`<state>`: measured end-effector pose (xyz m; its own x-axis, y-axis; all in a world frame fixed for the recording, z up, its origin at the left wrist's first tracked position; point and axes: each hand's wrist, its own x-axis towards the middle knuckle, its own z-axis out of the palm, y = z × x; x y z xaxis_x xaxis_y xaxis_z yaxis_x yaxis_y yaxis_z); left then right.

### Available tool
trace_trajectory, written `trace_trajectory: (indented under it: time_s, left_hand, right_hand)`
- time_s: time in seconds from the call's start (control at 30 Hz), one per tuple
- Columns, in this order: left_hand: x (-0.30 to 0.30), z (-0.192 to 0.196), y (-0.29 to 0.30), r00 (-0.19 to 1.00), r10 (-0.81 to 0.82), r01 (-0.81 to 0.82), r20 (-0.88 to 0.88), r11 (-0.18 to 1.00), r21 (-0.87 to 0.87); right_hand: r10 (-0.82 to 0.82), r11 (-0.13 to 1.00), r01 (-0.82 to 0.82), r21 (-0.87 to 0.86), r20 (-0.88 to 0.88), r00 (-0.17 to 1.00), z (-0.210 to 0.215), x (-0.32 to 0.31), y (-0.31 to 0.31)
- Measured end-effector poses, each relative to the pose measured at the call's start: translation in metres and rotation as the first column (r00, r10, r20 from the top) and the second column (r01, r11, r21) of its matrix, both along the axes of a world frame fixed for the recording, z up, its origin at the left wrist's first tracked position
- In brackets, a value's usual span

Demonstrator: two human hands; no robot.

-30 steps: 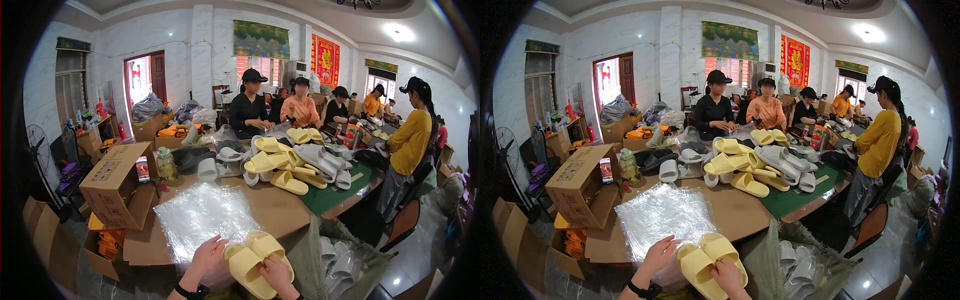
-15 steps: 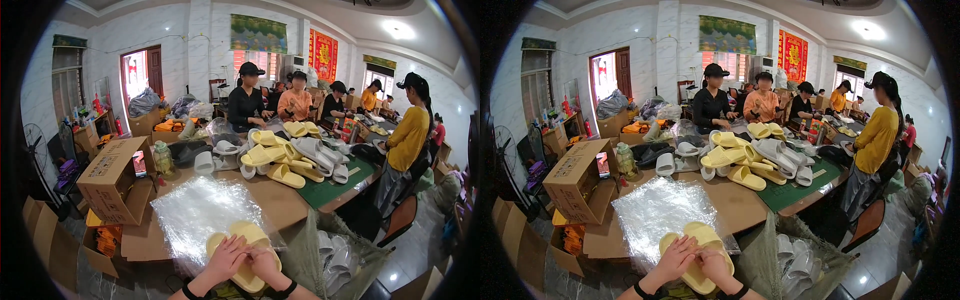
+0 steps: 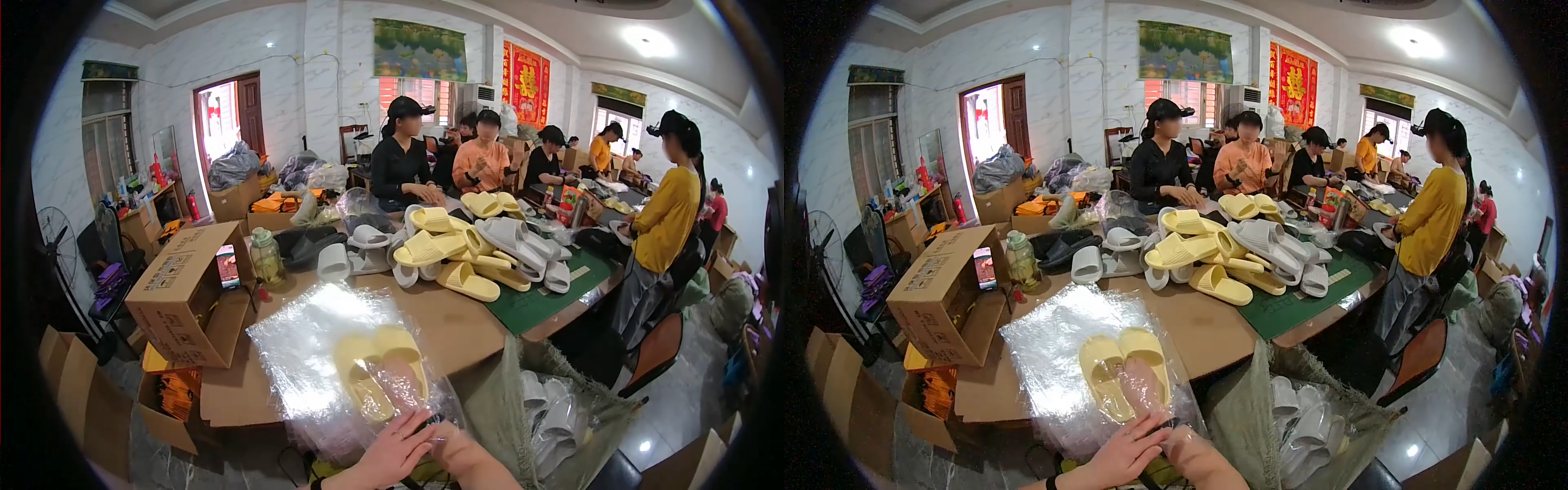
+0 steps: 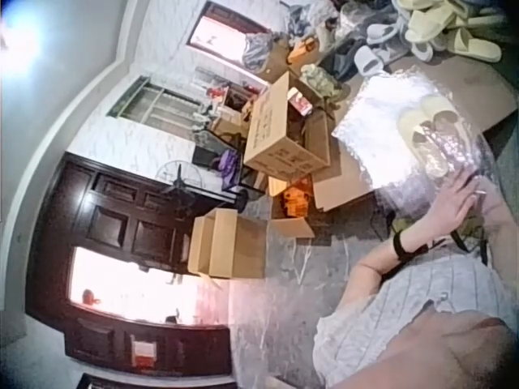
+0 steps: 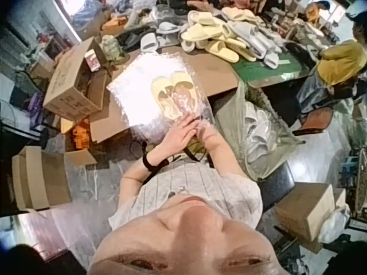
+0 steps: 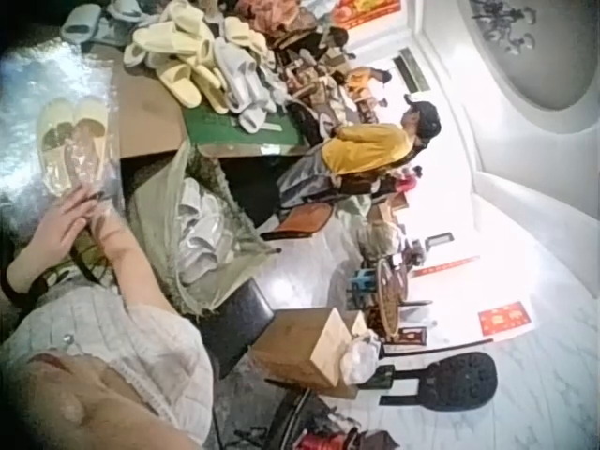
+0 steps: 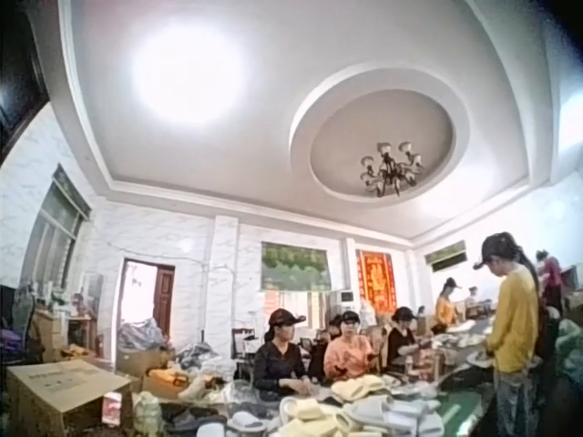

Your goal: The recorder is packing yellow foam sandals into a large bag at a manufacturing workstation.

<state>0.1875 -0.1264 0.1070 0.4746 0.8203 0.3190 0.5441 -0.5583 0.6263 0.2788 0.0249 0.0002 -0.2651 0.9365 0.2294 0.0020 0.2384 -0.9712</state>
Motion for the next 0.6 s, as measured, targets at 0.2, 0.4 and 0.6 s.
trace_trajectory:
  time_s: [0.2, 0.4, 0.6]
  left_hand:
    - [-0.042, 0.014, 0.026, 0.996, -0.07, 0.066, 0.06, 0.996, 0.062]
    - [-0.114, -0.028, 0.095, 0.886, 0.453, -0.416, -0.095, 0.87, 0.265]
    - [-0.153, -0.093, 0.114, 0.747, 0.65, -0.623, -0.139, 0.757, 0.195]
  right_hand:
    - [-0.36, 0.891, 0.052, 0.45, 0.635, 0.683, 0.021, -0.01, 0.016]
    - [-0.1, 0.839, -0.222, 0.497, 0.541, 0.835, 0.048, 0.046, -0.07]
    - [0.881, 0.472, -0.833, -0.288, 0.121, 0.457, 0.152, 0.103, -0.108]
